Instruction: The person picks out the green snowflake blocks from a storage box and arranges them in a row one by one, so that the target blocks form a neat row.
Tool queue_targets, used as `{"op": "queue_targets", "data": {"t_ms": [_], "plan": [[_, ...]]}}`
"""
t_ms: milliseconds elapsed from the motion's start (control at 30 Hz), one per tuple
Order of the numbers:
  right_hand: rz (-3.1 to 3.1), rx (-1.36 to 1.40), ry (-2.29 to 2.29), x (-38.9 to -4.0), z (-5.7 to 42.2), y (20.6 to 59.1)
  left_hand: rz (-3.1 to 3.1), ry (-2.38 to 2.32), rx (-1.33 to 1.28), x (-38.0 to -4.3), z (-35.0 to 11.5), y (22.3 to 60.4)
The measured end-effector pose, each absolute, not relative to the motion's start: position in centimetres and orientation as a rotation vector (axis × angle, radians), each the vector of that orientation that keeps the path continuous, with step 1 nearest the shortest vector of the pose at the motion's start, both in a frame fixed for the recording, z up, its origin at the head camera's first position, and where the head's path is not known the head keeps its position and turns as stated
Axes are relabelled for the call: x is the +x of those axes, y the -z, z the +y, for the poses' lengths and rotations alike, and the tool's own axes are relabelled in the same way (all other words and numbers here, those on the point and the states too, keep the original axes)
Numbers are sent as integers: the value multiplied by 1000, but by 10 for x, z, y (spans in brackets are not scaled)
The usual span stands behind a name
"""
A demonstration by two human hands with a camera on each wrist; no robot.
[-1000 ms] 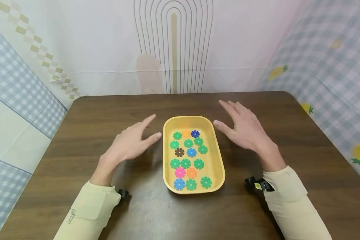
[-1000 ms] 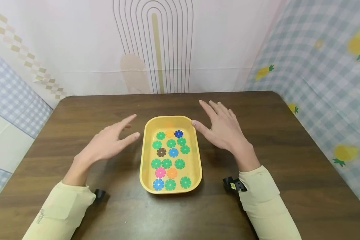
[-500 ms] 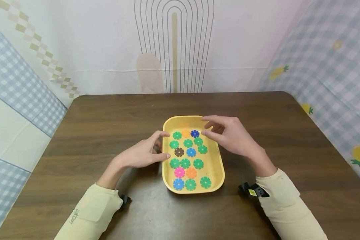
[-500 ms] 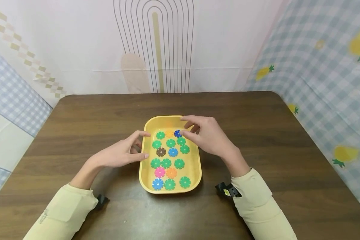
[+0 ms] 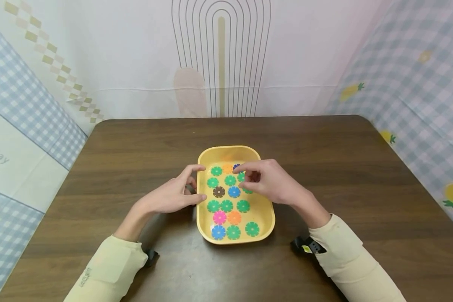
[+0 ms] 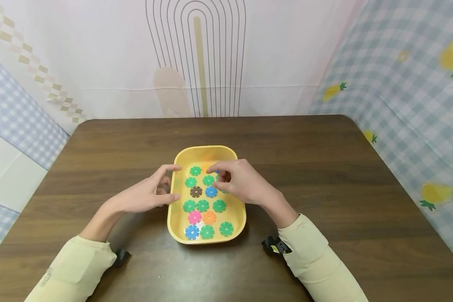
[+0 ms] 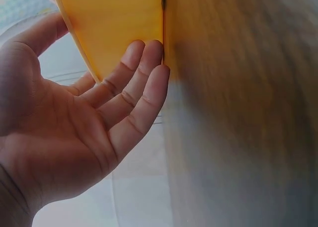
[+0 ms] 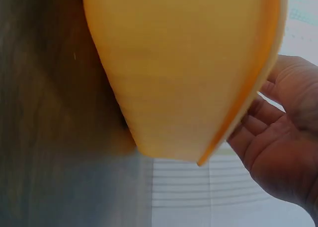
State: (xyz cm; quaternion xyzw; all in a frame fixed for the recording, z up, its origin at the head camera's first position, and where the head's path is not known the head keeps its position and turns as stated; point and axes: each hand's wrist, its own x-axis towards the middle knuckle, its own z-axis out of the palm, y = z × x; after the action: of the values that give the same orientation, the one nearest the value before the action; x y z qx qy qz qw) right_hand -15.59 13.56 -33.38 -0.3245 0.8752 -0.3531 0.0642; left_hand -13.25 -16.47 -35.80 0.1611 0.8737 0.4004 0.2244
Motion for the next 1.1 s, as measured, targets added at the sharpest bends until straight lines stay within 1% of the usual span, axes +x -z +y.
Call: {"op": "queue_targets", "data": {"t_ms": [367, 800, 1100], "plan": [[2570, -1005, 967, -156, 107, 345, 2338, -1184, 415, -129, -178, 359], [2540, -1053, 582, -156, 85, 341, 2278, -1228, 397, -129, -184, 353], [2471, -1050, 507, -153, 74, 343, 2262, -1251, 397, -128, -184, 354]]}}
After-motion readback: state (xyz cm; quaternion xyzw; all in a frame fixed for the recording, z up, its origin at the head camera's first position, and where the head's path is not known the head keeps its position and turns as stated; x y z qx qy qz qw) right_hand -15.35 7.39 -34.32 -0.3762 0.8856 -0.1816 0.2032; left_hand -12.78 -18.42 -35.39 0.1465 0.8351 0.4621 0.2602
